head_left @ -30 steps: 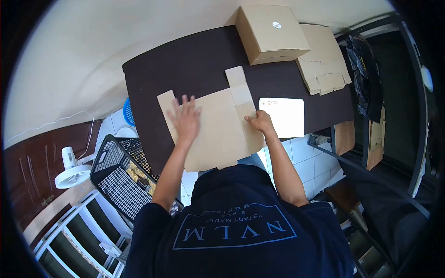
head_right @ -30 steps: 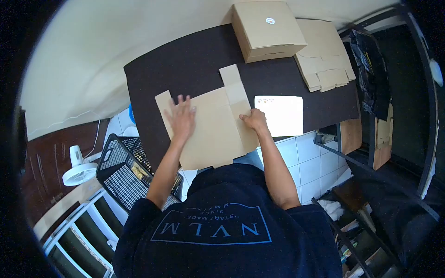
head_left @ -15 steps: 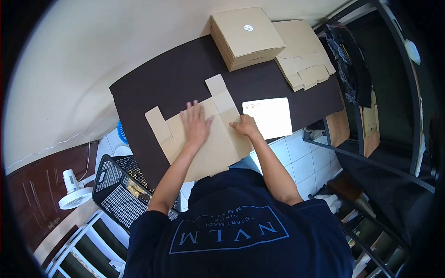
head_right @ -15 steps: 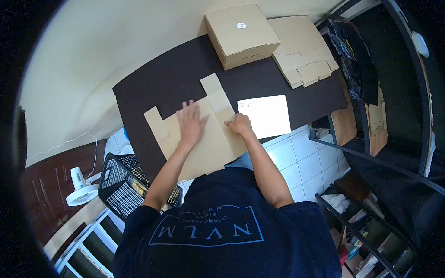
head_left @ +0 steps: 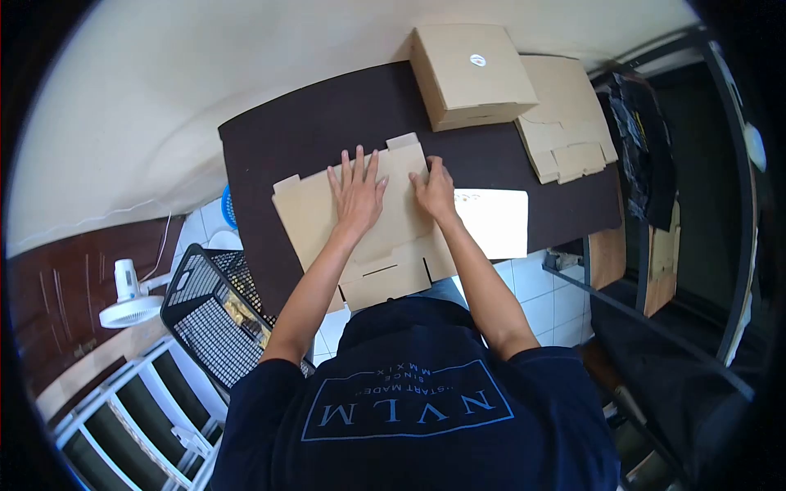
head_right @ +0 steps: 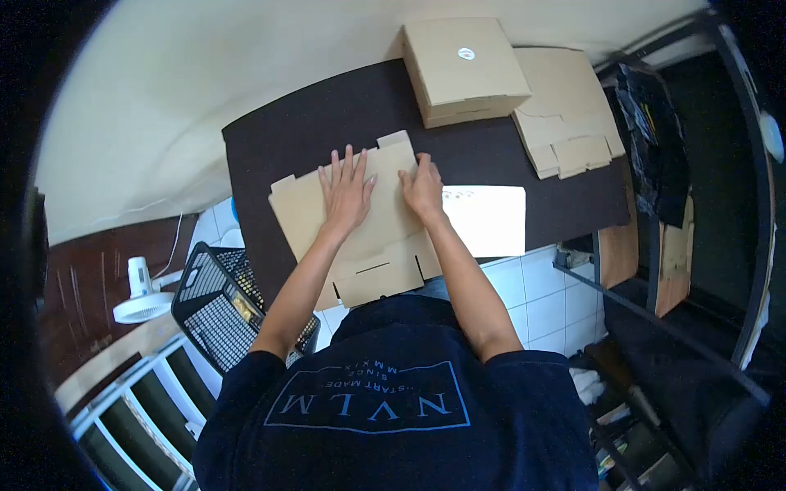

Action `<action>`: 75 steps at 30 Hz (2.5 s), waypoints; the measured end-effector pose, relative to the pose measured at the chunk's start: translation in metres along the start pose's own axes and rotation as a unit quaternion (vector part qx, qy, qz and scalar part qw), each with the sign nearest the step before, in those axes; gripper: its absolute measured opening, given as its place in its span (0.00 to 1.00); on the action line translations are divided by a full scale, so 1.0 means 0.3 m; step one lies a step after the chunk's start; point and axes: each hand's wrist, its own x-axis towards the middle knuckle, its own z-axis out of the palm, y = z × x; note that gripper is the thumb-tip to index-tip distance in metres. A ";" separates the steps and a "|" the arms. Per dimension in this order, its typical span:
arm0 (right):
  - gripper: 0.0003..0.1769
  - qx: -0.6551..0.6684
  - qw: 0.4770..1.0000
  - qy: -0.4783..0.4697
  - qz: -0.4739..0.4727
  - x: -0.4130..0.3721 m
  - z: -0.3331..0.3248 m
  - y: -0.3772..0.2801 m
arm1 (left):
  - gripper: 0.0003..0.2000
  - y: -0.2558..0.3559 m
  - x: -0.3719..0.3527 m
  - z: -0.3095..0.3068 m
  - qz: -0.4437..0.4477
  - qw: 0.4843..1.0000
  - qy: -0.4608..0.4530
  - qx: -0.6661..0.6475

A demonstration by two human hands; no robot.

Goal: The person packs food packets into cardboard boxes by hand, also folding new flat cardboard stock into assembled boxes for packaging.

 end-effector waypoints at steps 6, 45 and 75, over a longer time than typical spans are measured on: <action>0.36 -0.081 0.993 -0.079 0.011 -0.021 0.005 -0.053 | 0.29 -0.014 0.117 0.132 -0.038 0.996 -0.052 0.068; 0.27 0.007 0.986 -0.144 0.084 0.121 -0.080 -0.124 | 0.33 -0.165 -0.141 -0.207 0.174 0.967 -0.137 -0.129; 0.43 -0.194 0.900 -0.282 -0.269 -0.624 -0.065 -0.069 | 0.21 -0.439 0.132 -0.336 -0.038 0.966 0.252 -0.042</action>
